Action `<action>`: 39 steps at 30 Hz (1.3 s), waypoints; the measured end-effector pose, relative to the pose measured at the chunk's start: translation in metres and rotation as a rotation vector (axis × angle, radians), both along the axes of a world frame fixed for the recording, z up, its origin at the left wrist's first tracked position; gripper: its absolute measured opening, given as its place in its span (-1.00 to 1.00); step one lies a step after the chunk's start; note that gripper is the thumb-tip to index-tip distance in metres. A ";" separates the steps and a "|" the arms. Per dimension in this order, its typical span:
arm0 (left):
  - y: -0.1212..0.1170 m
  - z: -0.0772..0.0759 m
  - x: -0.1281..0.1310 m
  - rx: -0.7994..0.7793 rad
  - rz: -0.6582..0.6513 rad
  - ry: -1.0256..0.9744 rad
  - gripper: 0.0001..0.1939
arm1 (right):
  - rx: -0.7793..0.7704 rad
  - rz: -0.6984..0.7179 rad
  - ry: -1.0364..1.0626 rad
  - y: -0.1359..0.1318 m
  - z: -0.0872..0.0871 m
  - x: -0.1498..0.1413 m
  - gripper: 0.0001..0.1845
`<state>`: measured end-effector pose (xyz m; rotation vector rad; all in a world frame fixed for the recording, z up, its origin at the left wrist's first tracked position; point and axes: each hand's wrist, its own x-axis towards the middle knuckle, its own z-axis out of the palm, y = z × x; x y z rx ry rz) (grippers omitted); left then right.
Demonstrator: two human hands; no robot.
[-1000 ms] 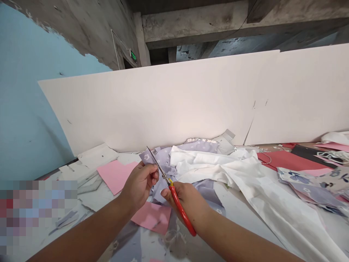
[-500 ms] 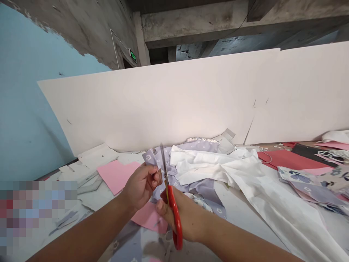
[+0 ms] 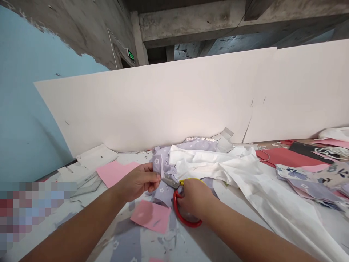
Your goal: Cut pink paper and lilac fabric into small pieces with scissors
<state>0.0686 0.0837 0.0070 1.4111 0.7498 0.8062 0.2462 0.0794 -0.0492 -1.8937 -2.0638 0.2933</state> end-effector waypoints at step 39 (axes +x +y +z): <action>-0.053 -0.080 0.004 -0.224 0.207 -0.074 -0.74 | -0.305 0.292 1.286 -0.069 -0.030 -0.018 -0.68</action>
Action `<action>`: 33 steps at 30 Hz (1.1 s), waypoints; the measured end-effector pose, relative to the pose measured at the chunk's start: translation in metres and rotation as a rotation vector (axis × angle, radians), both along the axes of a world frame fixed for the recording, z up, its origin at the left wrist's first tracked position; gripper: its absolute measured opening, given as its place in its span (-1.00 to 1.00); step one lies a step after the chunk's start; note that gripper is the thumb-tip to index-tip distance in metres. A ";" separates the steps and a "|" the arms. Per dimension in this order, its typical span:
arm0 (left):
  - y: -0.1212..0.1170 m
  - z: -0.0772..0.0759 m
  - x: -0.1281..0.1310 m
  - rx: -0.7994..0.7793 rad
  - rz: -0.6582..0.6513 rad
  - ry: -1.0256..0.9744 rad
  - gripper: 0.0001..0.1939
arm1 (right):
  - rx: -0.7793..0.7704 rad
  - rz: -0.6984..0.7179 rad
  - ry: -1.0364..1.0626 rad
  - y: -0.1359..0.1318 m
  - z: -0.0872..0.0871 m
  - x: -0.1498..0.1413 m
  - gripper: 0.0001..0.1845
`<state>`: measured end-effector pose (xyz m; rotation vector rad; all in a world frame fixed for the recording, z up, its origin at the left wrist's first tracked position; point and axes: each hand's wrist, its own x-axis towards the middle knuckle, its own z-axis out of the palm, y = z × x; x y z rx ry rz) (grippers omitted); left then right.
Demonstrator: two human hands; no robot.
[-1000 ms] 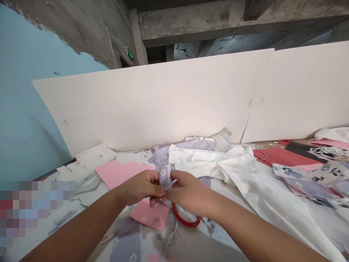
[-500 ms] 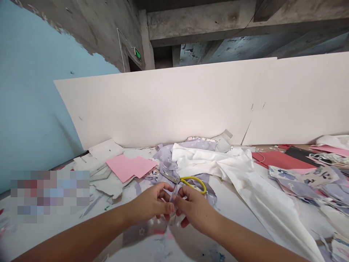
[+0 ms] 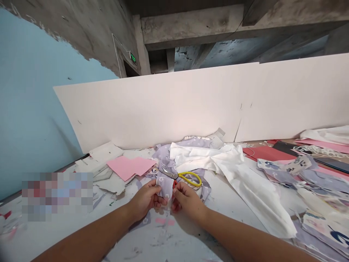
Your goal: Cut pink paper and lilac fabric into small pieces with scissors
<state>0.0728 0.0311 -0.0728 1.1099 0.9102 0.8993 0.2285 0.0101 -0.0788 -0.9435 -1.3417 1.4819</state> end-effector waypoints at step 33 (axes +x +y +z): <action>-0.015 0.007 0.000 0.373 0.123 0.020 -0.90 | -0.220 -0.024 0.459 0.006 0.009 0.011 -0.83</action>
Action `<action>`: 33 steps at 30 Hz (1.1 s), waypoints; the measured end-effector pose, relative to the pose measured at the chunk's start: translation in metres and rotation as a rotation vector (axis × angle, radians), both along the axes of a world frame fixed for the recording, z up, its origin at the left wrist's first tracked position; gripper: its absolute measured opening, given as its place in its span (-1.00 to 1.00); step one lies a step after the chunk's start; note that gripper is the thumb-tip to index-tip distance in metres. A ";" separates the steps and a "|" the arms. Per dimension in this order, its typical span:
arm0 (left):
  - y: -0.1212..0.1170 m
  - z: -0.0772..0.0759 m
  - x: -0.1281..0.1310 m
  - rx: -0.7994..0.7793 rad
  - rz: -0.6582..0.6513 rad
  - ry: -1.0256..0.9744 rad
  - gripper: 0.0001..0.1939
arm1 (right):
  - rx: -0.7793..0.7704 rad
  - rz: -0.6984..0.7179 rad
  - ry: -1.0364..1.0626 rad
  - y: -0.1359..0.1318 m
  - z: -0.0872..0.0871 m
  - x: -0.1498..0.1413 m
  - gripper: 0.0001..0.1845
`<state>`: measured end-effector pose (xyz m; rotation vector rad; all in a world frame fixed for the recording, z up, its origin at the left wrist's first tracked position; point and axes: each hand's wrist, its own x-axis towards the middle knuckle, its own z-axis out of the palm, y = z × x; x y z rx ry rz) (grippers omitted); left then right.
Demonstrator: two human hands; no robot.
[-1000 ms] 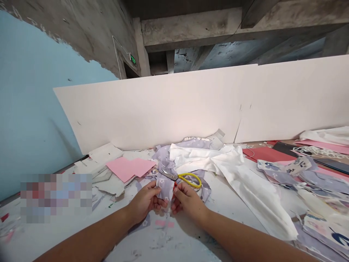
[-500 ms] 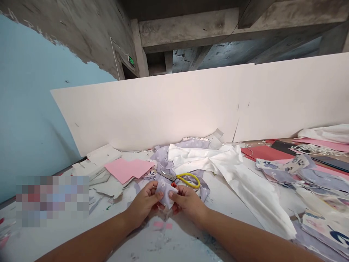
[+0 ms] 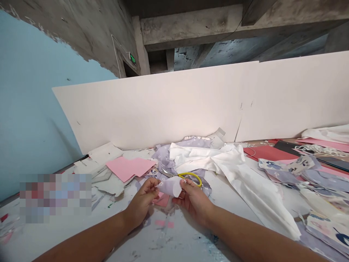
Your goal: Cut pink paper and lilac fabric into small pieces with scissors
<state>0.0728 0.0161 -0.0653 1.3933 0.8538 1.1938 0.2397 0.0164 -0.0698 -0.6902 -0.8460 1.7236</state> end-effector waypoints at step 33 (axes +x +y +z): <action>0.010 0.010 -0.005 0.055 0.203 0.315 -0.87 | 0.133 -0.137 -0.268 0.000 0.007 0.012 -0.63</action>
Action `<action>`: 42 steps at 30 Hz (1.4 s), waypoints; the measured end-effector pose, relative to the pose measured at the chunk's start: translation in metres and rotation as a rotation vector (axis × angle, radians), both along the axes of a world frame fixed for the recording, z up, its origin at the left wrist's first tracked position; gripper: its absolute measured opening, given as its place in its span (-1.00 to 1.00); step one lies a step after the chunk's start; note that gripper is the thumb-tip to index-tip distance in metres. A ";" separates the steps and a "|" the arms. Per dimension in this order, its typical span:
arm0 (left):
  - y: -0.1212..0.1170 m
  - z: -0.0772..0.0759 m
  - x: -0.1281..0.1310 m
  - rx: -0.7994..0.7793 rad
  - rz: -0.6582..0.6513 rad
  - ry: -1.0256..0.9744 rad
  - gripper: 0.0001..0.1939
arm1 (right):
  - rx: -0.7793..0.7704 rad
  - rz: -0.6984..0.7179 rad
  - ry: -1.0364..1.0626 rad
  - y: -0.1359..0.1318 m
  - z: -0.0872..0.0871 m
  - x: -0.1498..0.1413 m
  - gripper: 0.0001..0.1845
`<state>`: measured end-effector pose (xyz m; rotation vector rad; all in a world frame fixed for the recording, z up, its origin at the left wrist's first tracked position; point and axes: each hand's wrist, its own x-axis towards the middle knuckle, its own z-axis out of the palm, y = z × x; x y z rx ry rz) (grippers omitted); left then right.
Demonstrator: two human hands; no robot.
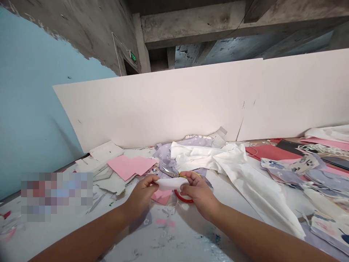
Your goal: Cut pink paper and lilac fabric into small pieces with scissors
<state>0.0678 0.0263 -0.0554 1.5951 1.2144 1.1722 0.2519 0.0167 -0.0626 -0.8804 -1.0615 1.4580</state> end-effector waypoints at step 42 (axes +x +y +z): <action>0.034 -0.010 -0.047 0.029 0.145 0.625 -0.55 | 1.009 -0.016 -1.257 -0.007 -0.015 -0.001 -0.74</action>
